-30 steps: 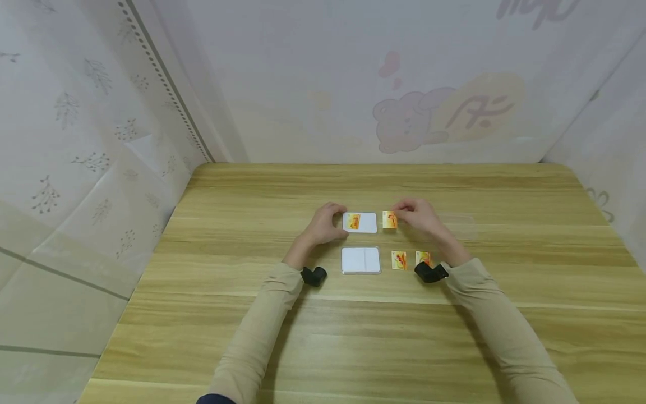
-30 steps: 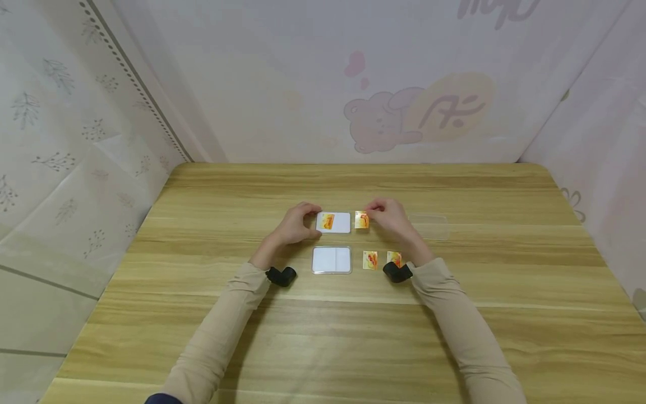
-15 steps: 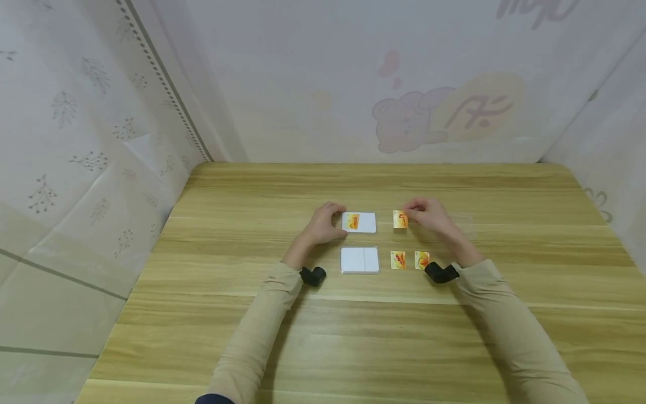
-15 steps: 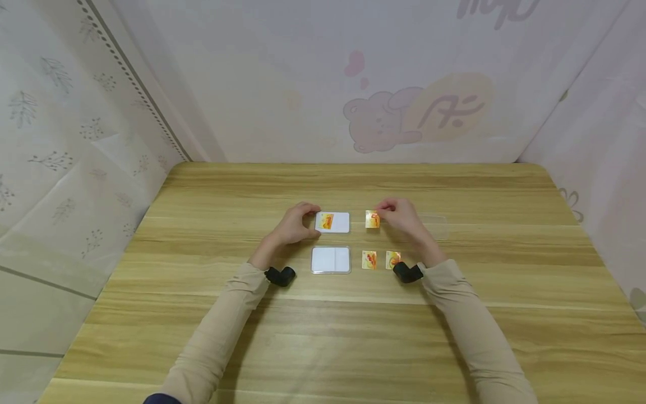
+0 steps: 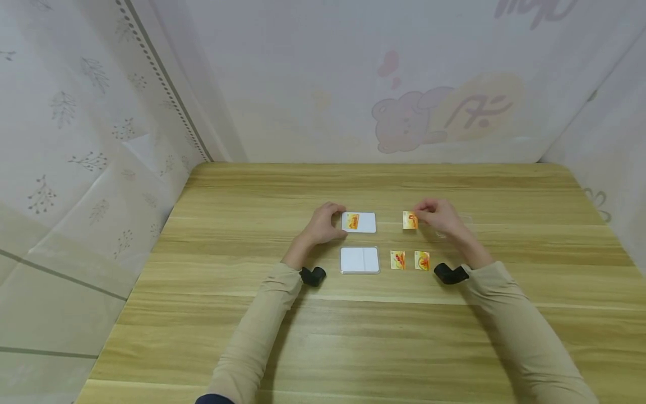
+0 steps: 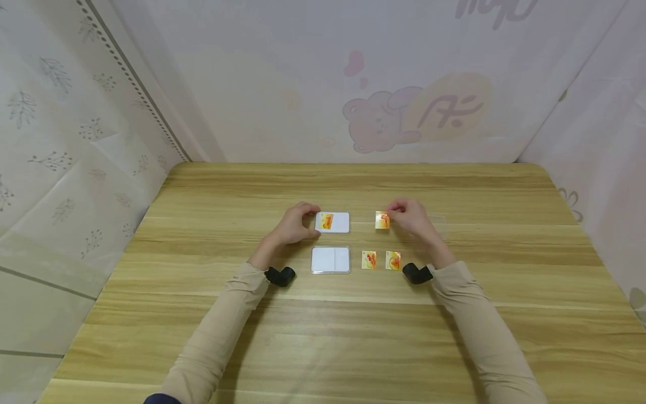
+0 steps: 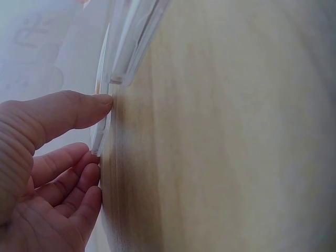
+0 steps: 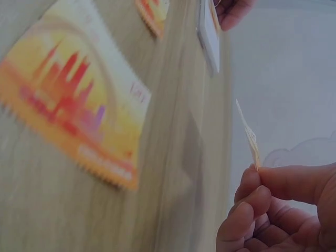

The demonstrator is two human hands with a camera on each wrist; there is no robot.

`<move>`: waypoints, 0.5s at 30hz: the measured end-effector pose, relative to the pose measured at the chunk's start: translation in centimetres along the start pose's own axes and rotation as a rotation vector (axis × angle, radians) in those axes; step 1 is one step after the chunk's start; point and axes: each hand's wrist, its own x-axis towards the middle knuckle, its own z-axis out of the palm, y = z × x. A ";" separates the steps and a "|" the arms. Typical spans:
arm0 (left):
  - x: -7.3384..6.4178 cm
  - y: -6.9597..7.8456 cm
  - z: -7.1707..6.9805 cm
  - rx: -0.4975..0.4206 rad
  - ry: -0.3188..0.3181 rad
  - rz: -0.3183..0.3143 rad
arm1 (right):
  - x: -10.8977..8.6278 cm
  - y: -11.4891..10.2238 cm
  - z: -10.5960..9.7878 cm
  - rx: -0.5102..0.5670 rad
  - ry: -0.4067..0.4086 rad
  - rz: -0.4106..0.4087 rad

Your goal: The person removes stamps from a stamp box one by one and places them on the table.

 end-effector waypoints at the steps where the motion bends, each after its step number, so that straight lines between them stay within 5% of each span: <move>1: 0.0 0.0 0.0 0.002 0.000 0.001 | 0.0 0.1 -0.1 -0.003 0.002 0.003; 9: 0.0 -0.2 0.0 0.002 0.002 0.007 | -0.4 0.8 -0.6 0.005 0.006 0.062; 15: 0.1 -0.3 0.0 0.005 0.007 0.016 | -0.4 0.8 -0.6 -0.061 0.023 0.014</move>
